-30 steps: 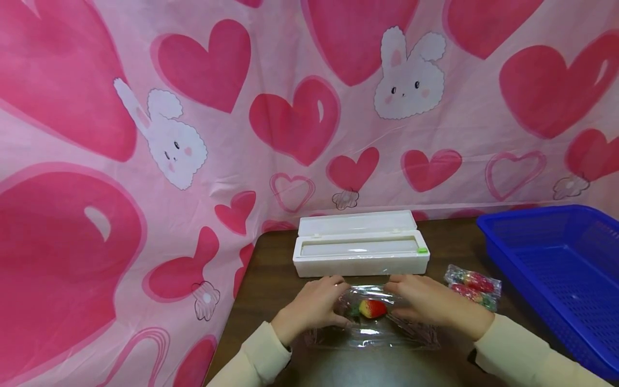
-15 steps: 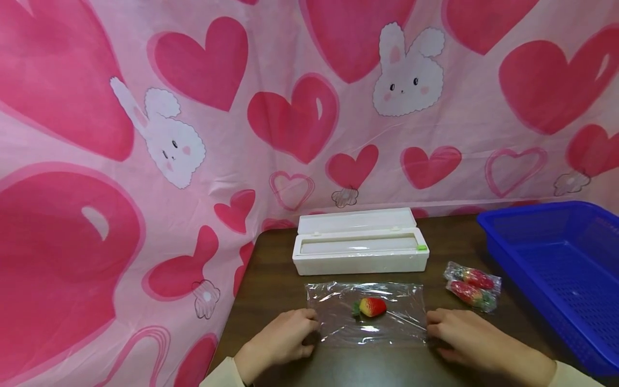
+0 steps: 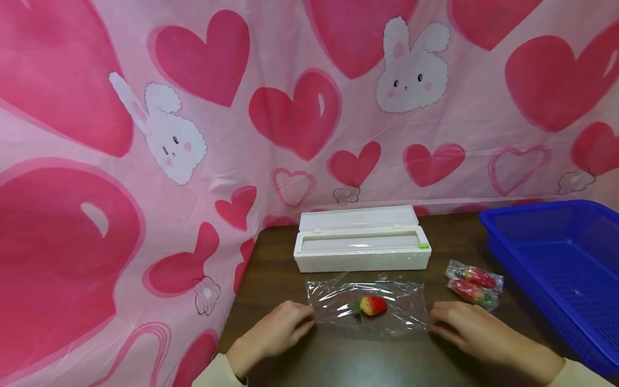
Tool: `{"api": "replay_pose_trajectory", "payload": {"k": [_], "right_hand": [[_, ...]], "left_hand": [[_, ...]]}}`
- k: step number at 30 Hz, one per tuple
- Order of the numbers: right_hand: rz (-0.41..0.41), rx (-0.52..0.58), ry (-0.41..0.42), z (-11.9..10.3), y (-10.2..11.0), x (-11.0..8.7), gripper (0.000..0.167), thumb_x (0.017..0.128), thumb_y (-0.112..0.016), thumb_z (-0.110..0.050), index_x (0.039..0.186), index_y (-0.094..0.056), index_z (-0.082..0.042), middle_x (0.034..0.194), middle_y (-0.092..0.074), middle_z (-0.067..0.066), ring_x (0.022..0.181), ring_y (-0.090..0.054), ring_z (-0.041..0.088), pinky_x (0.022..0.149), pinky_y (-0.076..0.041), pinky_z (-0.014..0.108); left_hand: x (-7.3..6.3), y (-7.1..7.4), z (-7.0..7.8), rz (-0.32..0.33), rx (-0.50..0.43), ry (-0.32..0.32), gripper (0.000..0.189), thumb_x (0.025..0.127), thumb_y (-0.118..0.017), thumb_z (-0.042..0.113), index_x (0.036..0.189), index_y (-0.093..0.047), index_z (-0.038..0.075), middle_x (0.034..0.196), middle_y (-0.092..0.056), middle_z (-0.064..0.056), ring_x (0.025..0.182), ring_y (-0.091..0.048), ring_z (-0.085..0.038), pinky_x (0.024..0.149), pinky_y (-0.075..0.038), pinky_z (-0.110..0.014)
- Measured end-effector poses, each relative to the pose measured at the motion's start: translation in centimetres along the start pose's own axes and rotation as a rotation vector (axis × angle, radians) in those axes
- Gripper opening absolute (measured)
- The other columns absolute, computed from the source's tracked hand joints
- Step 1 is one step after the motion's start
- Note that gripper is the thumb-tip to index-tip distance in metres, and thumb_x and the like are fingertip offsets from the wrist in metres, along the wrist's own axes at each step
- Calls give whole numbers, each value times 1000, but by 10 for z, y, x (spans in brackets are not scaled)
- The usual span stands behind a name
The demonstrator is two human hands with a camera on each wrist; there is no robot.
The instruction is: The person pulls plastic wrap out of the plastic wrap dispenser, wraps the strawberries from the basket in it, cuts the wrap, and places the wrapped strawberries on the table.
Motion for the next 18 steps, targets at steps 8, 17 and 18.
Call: {"api": "replay_pose_trajectory", "payload": {"k": [8,17,18], "right_hand": [[12,104,-154,22,14,16,20,97,-69,-11,86,-59,-26,74,-51,-22,68,-45,-6,58,-40,22],[-19,73,-307,52,5,30,16,100,-66,-18,85,-60,-22,71,-48,-19,67,-45,0,61,-40,27],[-31,65,-321,54,2,31,16,100,-66,-20,85,-60,-22,72,-48,-18,68,-46,0,61,-40,28]], "left_hand": [[13,17,-18,79,-129,109,7,98,-65,4,93,-68,8,75,-62,10,69,-53,0,65,-47,-18],[31,10,-36,34,-90,229,10,99,-63,6,90,-70,5,65,-50,12,59,-45,-3,55,-41,-21],[32,7,-39,20,-83,246,10,98,-63,6,91,-70,6,65,-50,11,59,-45,-4,54,-41,-21]]}}
Point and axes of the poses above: each hand's wrist, its own x-axis towards the middle knuckle, its own y-axis out of the back of the hand, z = x × y, the point moved 10 cm from there along x, towards the middle knuckle
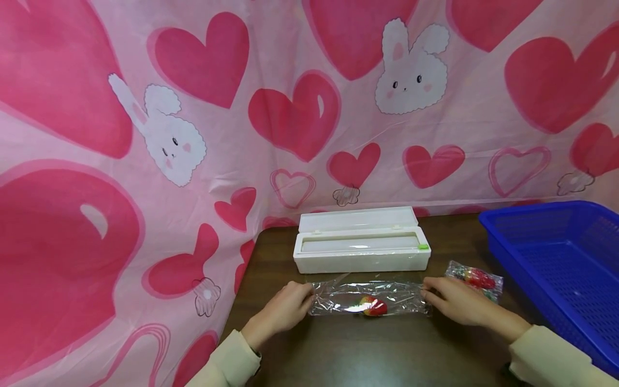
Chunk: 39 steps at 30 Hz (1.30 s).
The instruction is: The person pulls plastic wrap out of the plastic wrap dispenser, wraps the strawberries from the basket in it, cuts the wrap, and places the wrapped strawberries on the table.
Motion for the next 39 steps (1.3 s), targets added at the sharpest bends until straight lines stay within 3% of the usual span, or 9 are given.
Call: {"api": "replay_pose_trajectory", "payload": {"k": [6,14,18,24,28,31,34,37,39], "right_hand": [[-67,11,-15,6,-14,5,16,97,-68,-18,83,-60,-21,72,-49,-17,68,-46,1,61,-41,28],[-96,-46,-31,4,-23,6,23,91,-75,-17,79,-56,-22,70,-47,-14,64,-42,2,57,-37,26],[-101,-74,-50,3,-23,5,25,90,-77,-17,80,-54,-22,70,-46,-12,63,-41,3,54,-36,26],[-94,-122,-96,-3,-7,4,15,90,-77,-20,90,-61,-21,73,-51,-14,67,-48,4,55,-40,31],[-35,-60,-18,-26,13,12,9,92,-73,-12,97,-66,-15,80,-58,-11,72,-51,4,60,-47,32],[-62,108,69,-48,10,25,8,95,-66,-5,101,-69,-9,86,-62,-6,75,-52,3,67,-50,30],[-139,236,92,-55,-14,34,13,94,-60,1,100,-69,-6,85,-63,-5,75,-53,2,67,-48,28],[-191,290,65,-45,-41,35,15,88,-58,6,91,-67,-6,78,-58,-7,70,-50,1,63,-45,26],[-210,302,11,-32,-48,29,17,86,-57,8,88,-65,-7,76,-57,-7,69,-49,1,62,-43,25]], "left_hand": [[7,-16,-10,-58,66,56,13,99,-65,10,87,-70,10,63,-50,10,57,-47,-7,53,-43,-24],[10,-24,-8,-30,215,-6,14,96,-68,8,85,-62,14,69,-56,7,62,-54,-8,53,-44,-28],[9,-25,-9,-32,229,-10,11,94,-70,10,88,-63,15,76,-60,6,66,-58,-8,56,-46,-28],[7,-8,-8,23,167,18,6,98,-68,15,93,-67,12,81,-58,6,69,-53,-7,63,-49,-28],[11,9,15,85,81,-42,8,101,-63,13,96,-69,9,85,-59,5,75,-53,-8,69,-50,-27],[23,2,40,23,-8,-114,10,101,-59,8,98,-69,6,84,-59,5,76,-53,-8,70,-48,-23],[36,-23,53,-104,-40,-123,10,101,-58,6,100,-68,5,84,-60,5,77,-54,-8,73,-48,-22],[38,-44,48,-190,-18,-70,10,100,-58,6,100,-68,6,85,-62,4,79,-56,-7,77,-51,-23],[32,-49,37,-218,-6,-24,10,99,-59,6,100,-68,7,85,-62,5,80,-56,-7,77,-51,-24]]}}
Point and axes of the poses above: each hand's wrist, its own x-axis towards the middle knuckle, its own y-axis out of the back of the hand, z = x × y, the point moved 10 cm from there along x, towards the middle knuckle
